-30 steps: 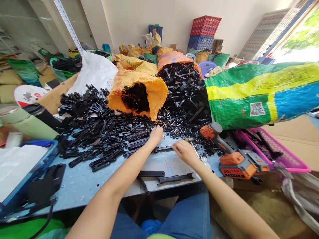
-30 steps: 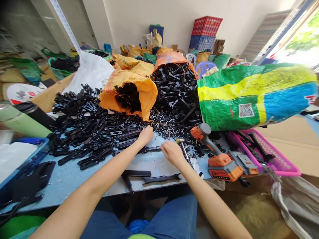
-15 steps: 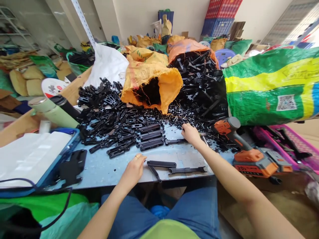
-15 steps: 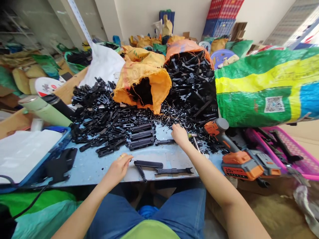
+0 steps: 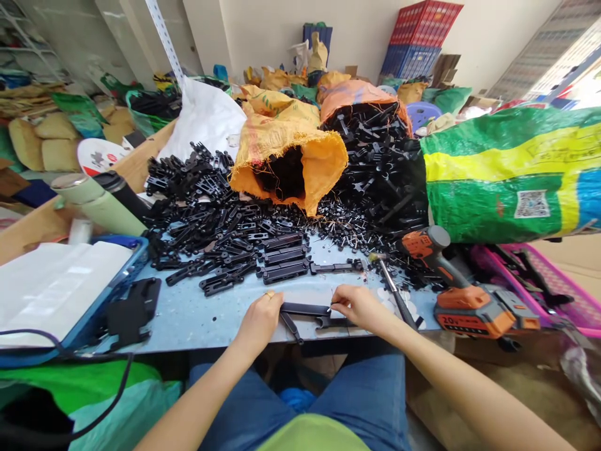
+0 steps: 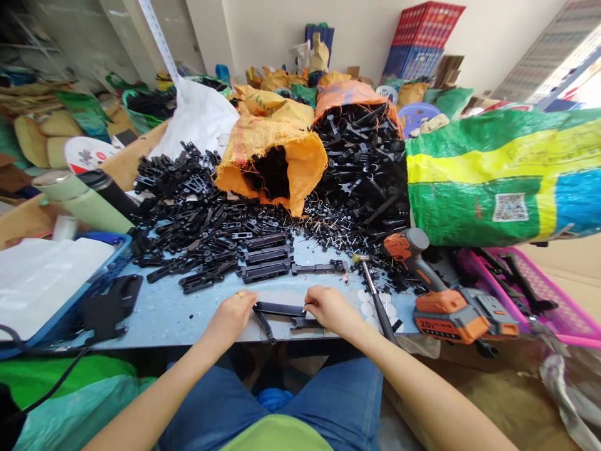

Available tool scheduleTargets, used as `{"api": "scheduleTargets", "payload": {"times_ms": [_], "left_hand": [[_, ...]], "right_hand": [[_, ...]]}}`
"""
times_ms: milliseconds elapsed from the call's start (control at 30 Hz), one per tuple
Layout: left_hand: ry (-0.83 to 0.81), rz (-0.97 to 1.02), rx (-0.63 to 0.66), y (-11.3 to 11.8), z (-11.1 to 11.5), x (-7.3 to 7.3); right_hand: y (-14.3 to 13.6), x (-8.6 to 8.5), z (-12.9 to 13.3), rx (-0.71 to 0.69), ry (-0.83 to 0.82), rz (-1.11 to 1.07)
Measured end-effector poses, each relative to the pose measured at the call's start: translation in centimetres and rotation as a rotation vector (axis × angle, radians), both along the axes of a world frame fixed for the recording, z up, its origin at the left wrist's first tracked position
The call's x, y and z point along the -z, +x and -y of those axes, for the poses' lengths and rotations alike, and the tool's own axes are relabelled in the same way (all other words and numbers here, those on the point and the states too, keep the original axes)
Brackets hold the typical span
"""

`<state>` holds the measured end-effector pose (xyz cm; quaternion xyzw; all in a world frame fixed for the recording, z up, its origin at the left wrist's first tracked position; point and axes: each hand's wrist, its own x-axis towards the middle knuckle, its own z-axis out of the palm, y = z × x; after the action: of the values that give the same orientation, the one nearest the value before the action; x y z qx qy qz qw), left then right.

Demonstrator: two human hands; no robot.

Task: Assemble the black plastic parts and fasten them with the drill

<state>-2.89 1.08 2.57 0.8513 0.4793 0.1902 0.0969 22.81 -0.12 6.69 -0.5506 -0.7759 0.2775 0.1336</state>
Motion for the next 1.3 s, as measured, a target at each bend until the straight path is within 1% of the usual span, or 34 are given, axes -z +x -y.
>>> {"api": "scheduleTargets", "payload": {"times_ms": [100, 167, 267, 433, 600, 667, 767, 833, 867, 933, 967, 1000, 1067, 1133, 1200, 1267, 1300], "left_hand": [[0.089, 0.073, 0.072, -0.2, 0.4, 0.7], [0.124, 0.093, 0.090, -0.3, 0.4, 0.9], [0.139, 0.130, 0.120, -0.5, -0.1, 1.0], [0.187, 0.218, 0.129, -0.7, -0.3, 1.6], [0.224, 0.175, 0.167, -1.0, 0.3, 3.1], [0.238, 0.149, 0.168, -1.2, 0.5, 3.4], [0.265, 0.098, 0.119, -0.9, 0.8, 2.9], [0.258, 0.051, 0.097, 0.2, 1.1, 2.2], [0.230, 0.027, 0.127, 1.1, 1.3, 1.8], [0.128, -0.011, 0.241, 3.1, 1.7, 1.1], [0.067, -0.027, 0.291, 4.1, 1.8, 1.0], [0.013, -0.038, 0.314, 5.1, 1.9, 0.9], [-0.053, -0.044, 0.282, 6.4, 1.9, 0.9], [-0.071, -0.044, 0.247, 6.8, 1.9, 1.0], [-0.054, -0.053, 0.270, 6.4, 2.0, 1.0], [-0.009, -0.092, 0.327, 5.7, 2.0, 0.8], [0.024, -0.122, 0.341, 5.3, 1.9, 0.7]], "right_hand": [[-0.7, -0.5, 0.0, -0.082, 0.062, 0.096], [-1.2, -0.8, 0.2, -0.147, 0.089, 0.185], [-1.5, -0.8, 0.6, -0.178, 0.119, 0.252], [-0.8, 0.8, 1.9, -0.148, 0.215, 0.091], [-0.5, 2.4, 3.5, -0.114, 0.318, 0.005], [-0.2, 3.0, 3.8, -0.101, 0.338, -0.024], [0.5, 4.5, 4.0, -0.083, 0.364, -0.071], [1.2, 5.7, 4.0, -0.076, 0.375, -0.095], [1.4, 6.2, 4.0, -0.074, 0.377, -0.100], [1.8, 7.2, 4.1, -0.068, 0.373, -0.087], [1.9, 7.5, 4.2, -0.070, 0.376, -0.067], [1.9, 7.8, 4.2, -0.082, 0.382, -0.035], [2.0, 8.0, 4.2, -0.120, 0.411, 0.051], [2.3, 7.9, 3.9, -0.187, 0.448, 0.123], [2.8, 7.6, 3.3, -0.284, 0.460, 0.154], [3.4, 7.1, 2.6, -0.379, 0.457, 0.189], [3.6, 6.9, 2.2, -0.388, 0.461, 0.227]]}}
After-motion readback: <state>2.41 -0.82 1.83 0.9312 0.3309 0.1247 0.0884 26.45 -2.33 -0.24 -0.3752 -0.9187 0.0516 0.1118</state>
